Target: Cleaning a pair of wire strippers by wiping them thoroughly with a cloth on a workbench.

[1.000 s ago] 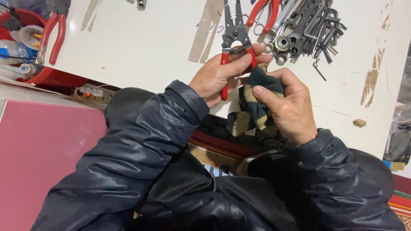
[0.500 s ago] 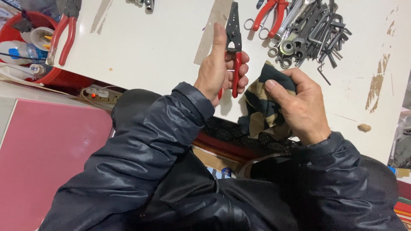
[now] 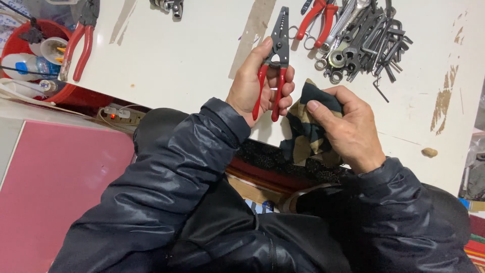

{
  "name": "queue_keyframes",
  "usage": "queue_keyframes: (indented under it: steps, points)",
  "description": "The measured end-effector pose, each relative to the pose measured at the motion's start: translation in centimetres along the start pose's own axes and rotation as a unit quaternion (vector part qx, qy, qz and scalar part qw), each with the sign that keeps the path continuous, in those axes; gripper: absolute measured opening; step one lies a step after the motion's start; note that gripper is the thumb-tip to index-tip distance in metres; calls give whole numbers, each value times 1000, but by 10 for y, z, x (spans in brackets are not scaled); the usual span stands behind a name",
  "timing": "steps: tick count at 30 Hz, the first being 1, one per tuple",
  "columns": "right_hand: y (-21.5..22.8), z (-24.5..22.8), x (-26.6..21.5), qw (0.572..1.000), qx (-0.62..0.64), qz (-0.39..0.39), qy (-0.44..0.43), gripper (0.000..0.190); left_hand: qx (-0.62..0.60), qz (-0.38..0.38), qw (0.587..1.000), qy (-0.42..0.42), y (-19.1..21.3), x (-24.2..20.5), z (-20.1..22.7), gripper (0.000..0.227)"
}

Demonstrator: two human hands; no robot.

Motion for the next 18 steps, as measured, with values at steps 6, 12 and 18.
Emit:
queue_keyframes:
  steps: [6, 12, 18]
  points:
    - [3, -7, -1, 995, -91, 28, 27, 16, 16, 42, 999, -25, -1, -8, 11, 92]
    - [22, -6, 4, 977, -67, 104, 175, 19, -8, -43, 996, -76, 22, 27, -14, 46]
    - [16, -59, -30, 936, 14, 177, 303, 22, -11, -55, 994, -89, 26, 16, -3, 67]
Point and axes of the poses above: each hand's wrist, its own x-axis towards the middle knuckle, its own y-axis out of the back of the hand, z = x × y, the point moved 8 cm from there along x, towards the middle knuckle, and after that the axes turned 7 degrees about x, right-handed, at the moved point
